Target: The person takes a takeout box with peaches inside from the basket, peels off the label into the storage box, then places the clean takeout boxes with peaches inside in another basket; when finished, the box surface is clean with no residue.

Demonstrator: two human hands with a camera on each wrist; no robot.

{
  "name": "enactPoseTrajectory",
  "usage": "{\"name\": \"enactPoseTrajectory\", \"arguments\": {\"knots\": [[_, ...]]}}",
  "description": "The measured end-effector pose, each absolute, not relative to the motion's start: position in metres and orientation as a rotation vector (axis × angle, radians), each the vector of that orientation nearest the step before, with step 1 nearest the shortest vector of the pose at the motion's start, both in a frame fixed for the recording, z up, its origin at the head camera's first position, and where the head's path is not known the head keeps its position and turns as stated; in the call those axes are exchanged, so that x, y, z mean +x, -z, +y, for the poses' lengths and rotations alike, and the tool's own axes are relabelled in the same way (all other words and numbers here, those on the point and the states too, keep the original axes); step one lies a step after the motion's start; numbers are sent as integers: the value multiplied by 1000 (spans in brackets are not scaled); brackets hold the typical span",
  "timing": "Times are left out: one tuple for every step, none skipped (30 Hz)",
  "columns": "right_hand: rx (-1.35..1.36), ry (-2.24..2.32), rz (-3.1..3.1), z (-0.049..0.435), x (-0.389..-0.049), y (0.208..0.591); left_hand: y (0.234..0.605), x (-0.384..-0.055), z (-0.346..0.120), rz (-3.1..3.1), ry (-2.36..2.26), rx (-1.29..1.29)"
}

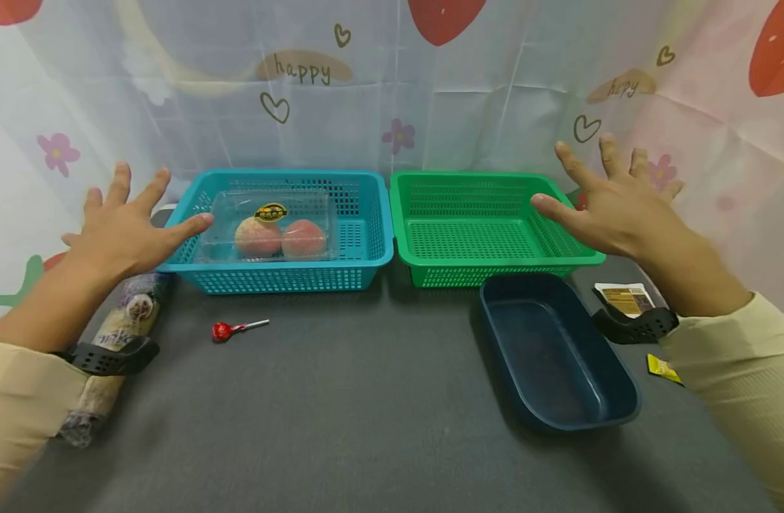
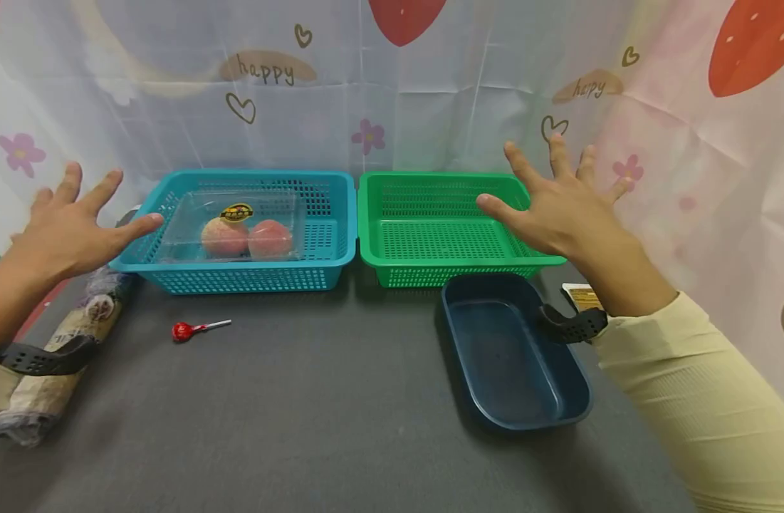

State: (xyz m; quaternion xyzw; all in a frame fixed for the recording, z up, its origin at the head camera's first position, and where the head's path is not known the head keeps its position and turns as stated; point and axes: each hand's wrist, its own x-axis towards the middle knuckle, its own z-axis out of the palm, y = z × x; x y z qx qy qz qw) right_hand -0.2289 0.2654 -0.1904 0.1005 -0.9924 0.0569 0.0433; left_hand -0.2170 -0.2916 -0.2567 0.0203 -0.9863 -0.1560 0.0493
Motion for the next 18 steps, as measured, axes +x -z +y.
{"name": "enactPoseTrajectory", "arguments": {"knots": [[317,-170,-3034,262,-230,190,259,-217,-292,-2998,488,50],[328,-168,-3033,259,-231,190,262,-217,-293,-2990,499,37],[338,-169,-3034,256,-232,189,265,-216,-293,-2979,509,23],[349,-172,-3033,252,-233,189,268,-216,-294,-2968,520,15],[358,-175,-3035,249,-234,190,271,-216,-294,-2959,523,10],[365,-177,-3036,246,-235,190,273,-215,-294,-2947,530,1],[373,-181,-3036,242,-236,190,276,-214,-294,-2937,536,-6],[380,-185,-3035,238,-237,190,279,-213,-294,-2928,544,-12],[385,-188,-3035,234,-238,190,282,-213,-294,-2920,554,-16],[393,-188,-3032,231,-240,190,284,-212,-295,-2914,562,-13],[401,-190,-3029,227,-241,190,286,-212,-294,-2906,569,-14],[409,-188,-3024,223,-242,189,289,-211,-295,-2897,578,-16],[415,-186,-3022,220,-244,189,291,-211,-294,-2891,587,-12],[421,-185,-3020,216,-246,189,293,-211,-294,-2885,597,-11],[427,-183,-3016,213,-247,189,295,-211,-294,-2878,606,-11],[435,-184,-3013,210,-248,189,297,-211,-295,-2872,616,-11],[441,-187,-3011,206,-250,189,299,-211,-294,-2864,625,-14],[446,-189,-3008,203,-251,190,301,-211,-295,-2860,633,-14]]}}
